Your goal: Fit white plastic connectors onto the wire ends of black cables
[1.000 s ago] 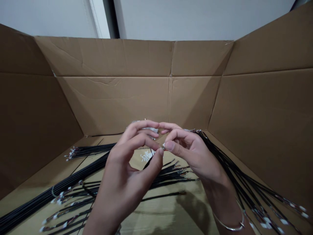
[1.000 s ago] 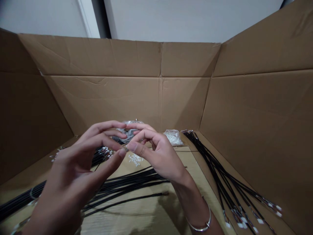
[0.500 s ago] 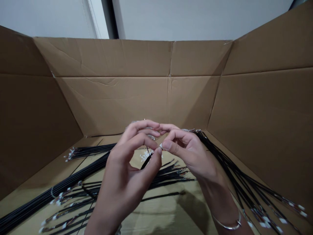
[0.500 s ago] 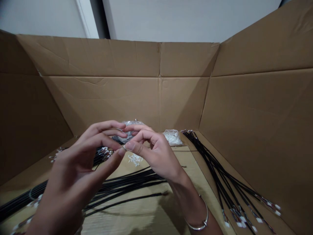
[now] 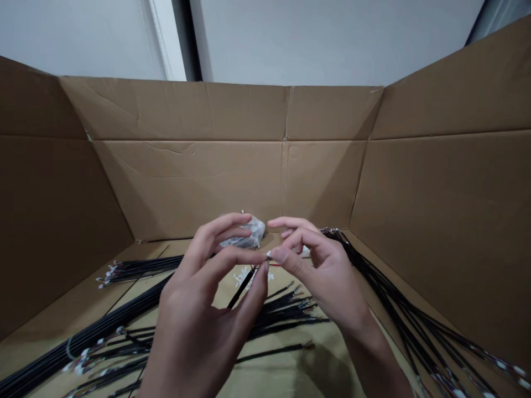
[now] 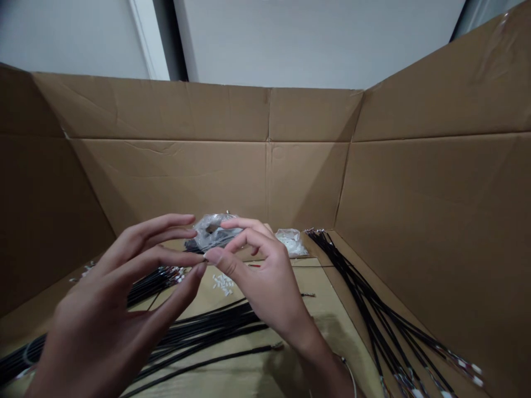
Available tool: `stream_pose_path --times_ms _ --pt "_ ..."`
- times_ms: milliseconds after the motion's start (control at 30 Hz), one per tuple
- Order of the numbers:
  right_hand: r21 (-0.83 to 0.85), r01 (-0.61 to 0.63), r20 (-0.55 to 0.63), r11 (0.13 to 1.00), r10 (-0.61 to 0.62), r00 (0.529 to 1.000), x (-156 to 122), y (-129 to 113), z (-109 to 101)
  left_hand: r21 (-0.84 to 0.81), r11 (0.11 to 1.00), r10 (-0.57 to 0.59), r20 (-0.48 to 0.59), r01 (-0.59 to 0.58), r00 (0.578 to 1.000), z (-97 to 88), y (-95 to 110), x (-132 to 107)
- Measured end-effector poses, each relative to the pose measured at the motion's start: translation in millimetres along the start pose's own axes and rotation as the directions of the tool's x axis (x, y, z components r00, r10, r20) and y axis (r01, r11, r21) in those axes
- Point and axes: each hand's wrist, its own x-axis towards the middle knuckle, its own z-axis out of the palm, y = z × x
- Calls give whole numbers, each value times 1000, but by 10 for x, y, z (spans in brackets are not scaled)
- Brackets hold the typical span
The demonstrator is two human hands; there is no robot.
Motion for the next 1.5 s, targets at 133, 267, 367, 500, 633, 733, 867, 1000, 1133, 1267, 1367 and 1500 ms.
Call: stream_pose_path --times_ms 133,267,367,500,633,733,867,1000,1133,1267,1367,1500 --pt "-68 -63 13 996 64 998 -46 -79 -6 102 992 80 -101 -70 992 92 30 -13" --pt "-59 -69 0 996 70 998 -62 -107 -22 282 951 161 -111 -124 981 182 61 -71" --pt "-60 3 -31 998 -5 1000 -61 -84 -25 307 942 174 -106 -134 979 203 67 -78" --pt "-57 76 -10 995 -77 997 -56 -72 -27 261 960 134 -107 -102 985 187 37 -27" --pt "-96 105 3 990 -106 994 -52 -81 -27 285 946 204 -153 -154 967 175 -31 8" --pt "-114 103 -18 988 -106 994 -57 -76 -27 320 927 255 -158 -195 954 188 -64 14" --pt "-121 109 -26 987 -113 993 -71 -59 -30 344 912 291 -161 -223 943 205 -61 23" --pt "-90 136 -16 987 -138 990 -80 -54 -27 301 923 295 -158 -239 942 178 -46 35" --pt "-43 116 -21 992 -117 993 -75 -49 -15 241 944 264 -142 -226 954 135 -48 35" --pt "1 90 -22 996 -90 996 -63 -47 -13 158 961 243 -105 -226 964 115 -61 31" --pt "29 63 -35 998 -62 997 -67 -53 -20 139 968 223 -83 -210 971 108 -62 32" --pt "99 19 -44 995 -15 999 -83 -59 -27 205 961 213 -134 -183 968 87 -29 25"
